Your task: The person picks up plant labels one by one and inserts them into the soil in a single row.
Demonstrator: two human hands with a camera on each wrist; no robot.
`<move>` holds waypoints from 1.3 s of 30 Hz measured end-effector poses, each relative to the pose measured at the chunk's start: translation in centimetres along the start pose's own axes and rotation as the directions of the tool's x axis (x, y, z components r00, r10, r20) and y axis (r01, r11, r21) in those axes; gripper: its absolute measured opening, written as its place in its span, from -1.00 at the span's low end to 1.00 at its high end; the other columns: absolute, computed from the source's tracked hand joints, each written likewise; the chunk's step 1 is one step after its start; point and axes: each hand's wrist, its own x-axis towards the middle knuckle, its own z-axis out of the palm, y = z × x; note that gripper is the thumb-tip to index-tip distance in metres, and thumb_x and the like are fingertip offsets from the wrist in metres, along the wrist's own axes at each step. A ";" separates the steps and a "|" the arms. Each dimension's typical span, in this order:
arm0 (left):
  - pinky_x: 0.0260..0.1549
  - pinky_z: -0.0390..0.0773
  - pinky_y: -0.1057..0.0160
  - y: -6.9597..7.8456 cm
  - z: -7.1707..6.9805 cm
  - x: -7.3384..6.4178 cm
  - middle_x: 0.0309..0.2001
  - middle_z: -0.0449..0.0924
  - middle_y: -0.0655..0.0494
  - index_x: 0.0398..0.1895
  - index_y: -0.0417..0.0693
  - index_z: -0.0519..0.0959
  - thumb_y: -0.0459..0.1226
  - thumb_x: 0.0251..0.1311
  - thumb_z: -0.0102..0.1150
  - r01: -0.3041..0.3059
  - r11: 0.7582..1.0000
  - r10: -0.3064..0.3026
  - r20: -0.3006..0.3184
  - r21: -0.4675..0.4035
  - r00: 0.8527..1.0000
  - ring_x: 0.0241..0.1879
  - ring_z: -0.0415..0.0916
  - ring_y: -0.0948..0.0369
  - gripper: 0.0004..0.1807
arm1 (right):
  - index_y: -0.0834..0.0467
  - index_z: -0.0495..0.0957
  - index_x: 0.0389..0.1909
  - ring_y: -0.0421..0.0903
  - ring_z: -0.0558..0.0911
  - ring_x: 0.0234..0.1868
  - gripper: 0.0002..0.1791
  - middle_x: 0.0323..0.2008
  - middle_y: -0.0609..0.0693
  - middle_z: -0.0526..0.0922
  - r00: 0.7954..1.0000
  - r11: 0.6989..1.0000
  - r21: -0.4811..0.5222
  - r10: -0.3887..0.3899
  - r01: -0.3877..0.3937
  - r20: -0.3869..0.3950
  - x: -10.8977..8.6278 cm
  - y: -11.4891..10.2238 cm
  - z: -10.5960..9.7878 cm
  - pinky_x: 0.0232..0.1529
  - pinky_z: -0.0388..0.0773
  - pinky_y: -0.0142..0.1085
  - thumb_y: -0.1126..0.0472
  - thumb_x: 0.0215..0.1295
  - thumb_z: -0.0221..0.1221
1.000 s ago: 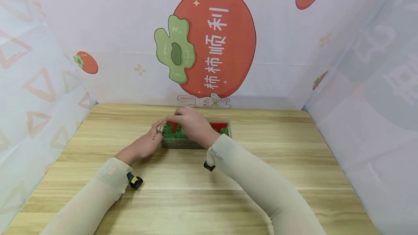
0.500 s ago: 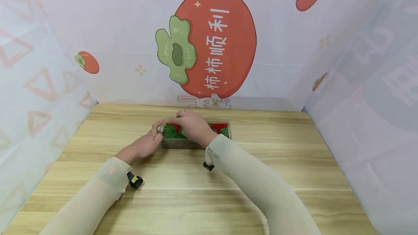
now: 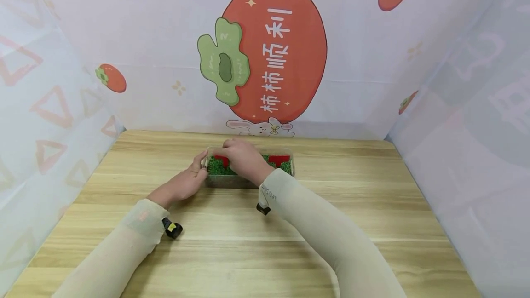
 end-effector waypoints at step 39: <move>0.35 -0.29 -0.49 -0.2 0.2 0.0 0.60 -0.16 -0.14 0.59 0.35 -0.53 0.03 0.53 -0.55 0.005 1.000 -0.005 -0.012 0.003 1.000 0.54 -0.08 -0.17 -0.30 | -0.08 0.61 0.24 -0.13 0.64 -0.10 -0.42 -0.18 -0.07 0.72 0.991 1.000 -0.011 0.020 -0.018 0.129 0.7 -0.2 1.0 0.04 0.61 -0.27 0.50 0.34 0.07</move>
